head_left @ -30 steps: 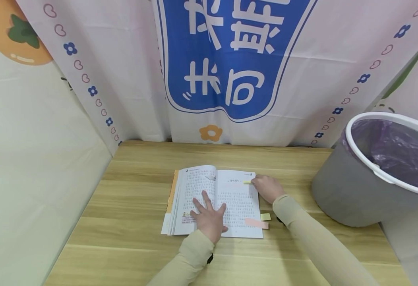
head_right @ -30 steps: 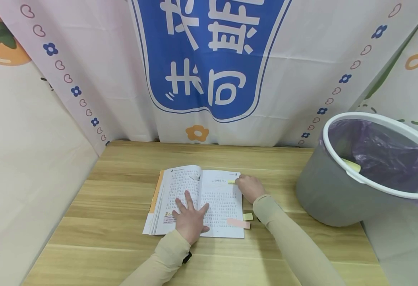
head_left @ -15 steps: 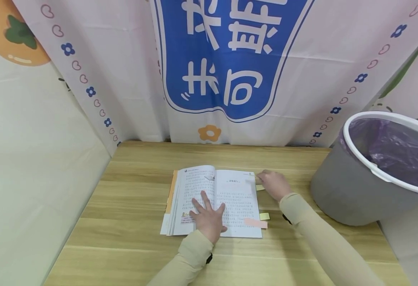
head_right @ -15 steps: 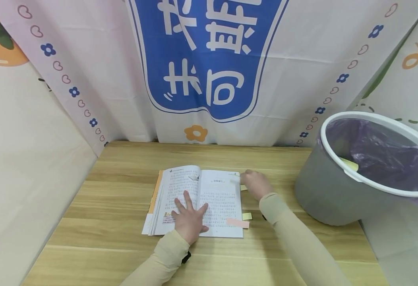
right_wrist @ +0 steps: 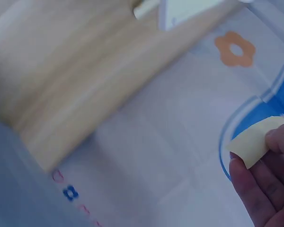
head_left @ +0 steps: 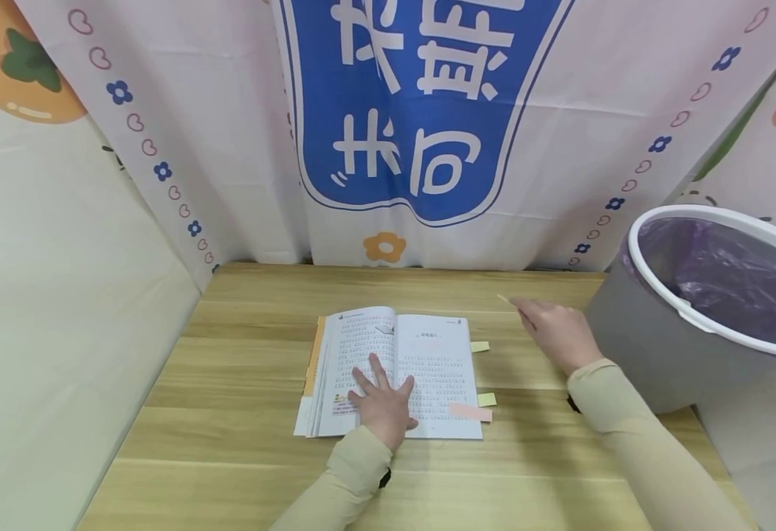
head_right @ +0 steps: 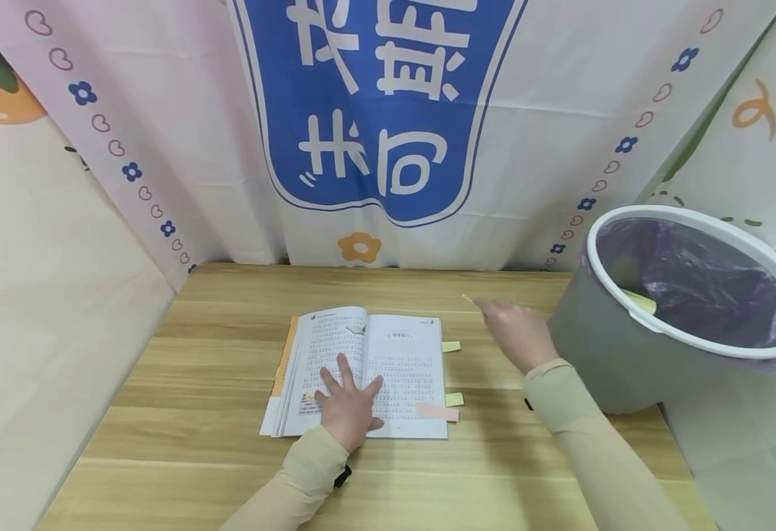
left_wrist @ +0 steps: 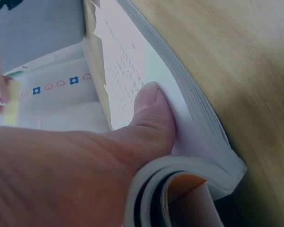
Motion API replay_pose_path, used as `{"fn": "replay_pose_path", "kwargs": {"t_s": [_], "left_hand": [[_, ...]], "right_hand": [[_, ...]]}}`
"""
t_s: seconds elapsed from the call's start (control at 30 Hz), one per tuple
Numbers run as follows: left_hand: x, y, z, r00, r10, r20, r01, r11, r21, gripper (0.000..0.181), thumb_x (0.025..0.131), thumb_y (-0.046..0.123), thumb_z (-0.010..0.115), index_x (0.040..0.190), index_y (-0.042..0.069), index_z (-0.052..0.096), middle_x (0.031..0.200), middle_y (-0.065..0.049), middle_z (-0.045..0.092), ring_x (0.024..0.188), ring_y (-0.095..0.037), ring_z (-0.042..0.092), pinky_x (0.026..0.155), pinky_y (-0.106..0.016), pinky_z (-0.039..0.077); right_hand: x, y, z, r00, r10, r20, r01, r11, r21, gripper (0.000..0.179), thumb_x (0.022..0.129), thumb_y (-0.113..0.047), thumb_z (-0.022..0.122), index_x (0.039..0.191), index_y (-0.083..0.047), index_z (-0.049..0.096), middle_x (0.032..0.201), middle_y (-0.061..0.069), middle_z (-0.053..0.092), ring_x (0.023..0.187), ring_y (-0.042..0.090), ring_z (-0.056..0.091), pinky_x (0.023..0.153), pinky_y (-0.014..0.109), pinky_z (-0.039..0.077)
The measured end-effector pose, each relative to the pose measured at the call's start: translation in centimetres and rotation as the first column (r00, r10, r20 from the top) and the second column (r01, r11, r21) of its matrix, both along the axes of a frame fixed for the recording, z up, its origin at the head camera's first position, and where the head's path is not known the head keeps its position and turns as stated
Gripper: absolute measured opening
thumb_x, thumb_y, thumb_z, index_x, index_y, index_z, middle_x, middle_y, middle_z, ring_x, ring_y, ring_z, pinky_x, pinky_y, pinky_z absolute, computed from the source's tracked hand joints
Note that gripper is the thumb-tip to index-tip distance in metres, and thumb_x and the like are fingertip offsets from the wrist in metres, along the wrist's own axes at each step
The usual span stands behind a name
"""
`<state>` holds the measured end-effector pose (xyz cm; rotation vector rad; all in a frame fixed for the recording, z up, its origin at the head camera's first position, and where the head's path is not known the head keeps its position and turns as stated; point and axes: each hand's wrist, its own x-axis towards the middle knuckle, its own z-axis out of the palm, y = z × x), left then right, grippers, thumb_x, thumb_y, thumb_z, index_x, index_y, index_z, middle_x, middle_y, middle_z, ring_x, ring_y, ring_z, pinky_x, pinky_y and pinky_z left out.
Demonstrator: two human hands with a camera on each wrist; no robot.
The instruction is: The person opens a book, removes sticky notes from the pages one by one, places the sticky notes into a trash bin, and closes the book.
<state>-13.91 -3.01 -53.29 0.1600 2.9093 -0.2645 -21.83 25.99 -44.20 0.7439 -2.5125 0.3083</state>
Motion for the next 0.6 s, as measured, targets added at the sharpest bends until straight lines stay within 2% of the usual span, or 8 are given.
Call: {"fn": "replay_pose_path", "kwargs": {"t_s": [0.13,0.3,0.43,0.57,0.6], "left_hand": [[0.0,-0.1,-0.1,1.000,-0.005,-0.004,0.005,1.000,-0.003,0.080,0.077,0.071,0.064,0.149,0.045,0.041,0.156,-0.035,0.014,0.132,-0.062,0.030,0.092,-0.063,0.049],[0.0,-0.1,-0.1,1.000,-0.005,0.004,0.005,1.000,0.006,0.080,0.077,0.071,0.064,0.149,0.045,0.041,0.156,-0.036,0.014,0.132,-0.063,0.030,0.092,-0.063,0.048],[0.0,-0.2,-0.1,1.000,-0.007,0.003,0.007,1.000,0.016,0.080,0.077,0.071,0.064,0.149,0.044,0.042,0.156,-0.036,0.013,0.132,-0.063,0.030,0.092,-0.063,0.048],[0.0,-0.2,-0.1,1.000,-0.002,0.001,0.002,1.000,0.023,0.080,0.076,0.070,0.065,0.148,0.044,0.043,0.156,-0.036,0.013,0.132,-0.063,0.030,0.092,-0.063,0.048],[0.0,-0.2,-0.1,1.000,-0.001,0.001,0.001,1.000,0.024,0.080,0.076,0.071,0.065,0.148,0.044,0.043,0.156,-0.036,0.013,0.132,-0.063,0.030,0.092,-0.063,0.048]], "right_hand": [[1.5,1.5,2.6,0.991,0.012,-0.134,-0.013,1.000,-0.002,0.030,0.083,0.002,0.071,0.112,-0.005,0.071,0.078,0.011,0.071,0.054,0.029,0.063,0.042,0.045,0.049],[3.5,3.4,6.1,0.957,0.006,-0.289,-0.014,0.999,-0.029,0.023,0.085,-0.004,0.066,0.107,-0.006,0.072,0.084,0.014,0.072,0.061,0.034,0.066,0.045,0.051,0.049],[5.1,5.2,8.8,0.926,-0.074,-0.371,0.050,0.996,-0.073,0.020,0.091,-0.011,0.060,0.104,-0.008,0.074,0.090,0.014,0.073,0.066,0.037,0.067,0.047,0.053,0.048],[6.4,7.3,10.9,0.903,-0.189,-0.387,0.161,0.981,-0.104,0.022,0.095,-0.013,0.056,0.102,-0.007,0.075,0.094,0.015,0.074,0.073,0.040,0.068,0.054,0.054,0.048],[6.6,8.0,11.2,0.898,-0.218,-0.381,0.190,0.976,-0.110,0.024,0.095,-0.014,0.054,0.103,-0.007,0.075,0.095,0.015,0.073,0.076,0.041,0.068,0.059,0.046,0.051]]}}
